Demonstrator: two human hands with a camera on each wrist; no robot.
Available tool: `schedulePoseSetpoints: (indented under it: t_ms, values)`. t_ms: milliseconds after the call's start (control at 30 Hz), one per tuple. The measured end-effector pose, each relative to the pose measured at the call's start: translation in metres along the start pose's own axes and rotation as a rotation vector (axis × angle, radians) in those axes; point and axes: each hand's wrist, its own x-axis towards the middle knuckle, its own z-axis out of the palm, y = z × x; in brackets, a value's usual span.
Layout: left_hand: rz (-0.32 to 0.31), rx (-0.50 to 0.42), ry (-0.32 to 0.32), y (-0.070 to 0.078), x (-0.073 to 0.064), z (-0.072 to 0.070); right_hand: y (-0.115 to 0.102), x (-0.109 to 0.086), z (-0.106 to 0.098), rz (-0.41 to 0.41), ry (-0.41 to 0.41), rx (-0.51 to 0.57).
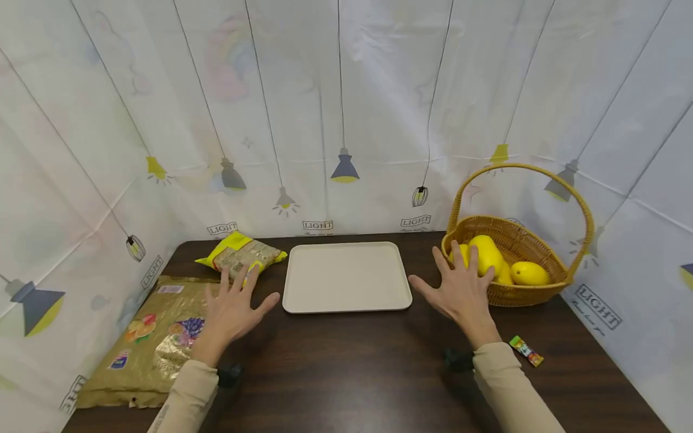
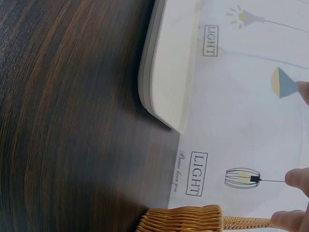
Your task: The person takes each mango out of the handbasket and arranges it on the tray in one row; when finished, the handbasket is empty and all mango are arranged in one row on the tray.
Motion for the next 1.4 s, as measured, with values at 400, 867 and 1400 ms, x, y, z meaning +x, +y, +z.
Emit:
schedulePoseSetpoints:
  t_ms: [400, 867, 1400]
  values:
    - [0.03, -0.066, -0.031, 0.017, 0.008, 0.02, 0.005, 0.0, -0.003, 0.02, 0.004, 0.011]
    - [0.013, -0.1, -0.132, 0.024, 0.016, 0.055, 0.027, 0.004, -0.01, 0.08, 0.035, 0.006]
    - [0.012, -0.149, -0.192, 0.022, 0.027, 0.07, 0.06, 0.013, -0.006, 0.138, 0.092, 0.017]
